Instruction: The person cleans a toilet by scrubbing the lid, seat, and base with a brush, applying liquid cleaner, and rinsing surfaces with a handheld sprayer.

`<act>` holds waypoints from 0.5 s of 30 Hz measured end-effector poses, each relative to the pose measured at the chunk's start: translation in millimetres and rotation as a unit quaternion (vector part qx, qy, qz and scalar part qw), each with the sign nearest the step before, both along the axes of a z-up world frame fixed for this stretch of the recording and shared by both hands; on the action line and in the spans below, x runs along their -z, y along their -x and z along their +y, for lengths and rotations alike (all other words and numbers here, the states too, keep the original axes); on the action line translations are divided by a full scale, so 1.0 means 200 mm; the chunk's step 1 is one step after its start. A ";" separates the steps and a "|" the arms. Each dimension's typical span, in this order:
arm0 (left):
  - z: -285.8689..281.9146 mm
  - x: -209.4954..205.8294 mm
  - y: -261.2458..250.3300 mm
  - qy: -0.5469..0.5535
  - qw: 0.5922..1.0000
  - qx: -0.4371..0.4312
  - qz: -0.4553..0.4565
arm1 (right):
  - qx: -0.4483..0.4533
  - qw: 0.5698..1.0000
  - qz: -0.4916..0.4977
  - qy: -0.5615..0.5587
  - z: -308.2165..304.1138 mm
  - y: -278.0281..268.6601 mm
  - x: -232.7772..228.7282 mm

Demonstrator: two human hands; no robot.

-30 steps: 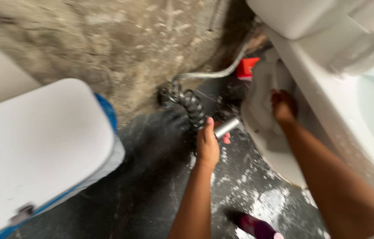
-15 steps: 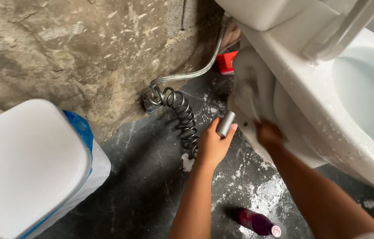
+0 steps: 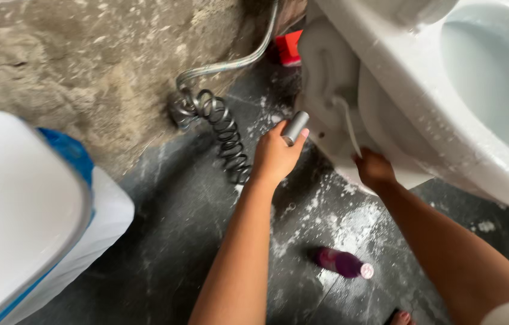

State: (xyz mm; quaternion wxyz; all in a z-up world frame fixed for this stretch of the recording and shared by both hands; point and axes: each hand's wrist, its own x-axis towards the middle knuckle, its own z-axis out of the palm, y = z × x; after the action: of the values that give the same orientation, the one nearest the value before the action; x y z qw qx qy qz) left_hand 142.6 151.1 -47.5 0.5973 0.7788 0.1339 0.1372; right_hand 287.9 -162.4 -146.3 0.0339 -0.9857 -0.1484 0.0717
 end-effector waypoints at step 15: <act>-0.07 -0.01 0.02 -0.018 0.988 -0.036 0.147 | 0.095 0.994 0.002 -0.057 0.01 0.38 -0.04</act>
State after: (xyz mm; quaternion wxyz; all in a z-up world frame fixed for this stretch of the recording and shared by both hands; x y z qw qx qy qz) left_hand 138.0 137.1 -45.9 0.5518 0.7958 0.2453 0.0451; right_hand 211.2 -160.2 -138.9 0.0973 -0.9917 -0.0576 0.0616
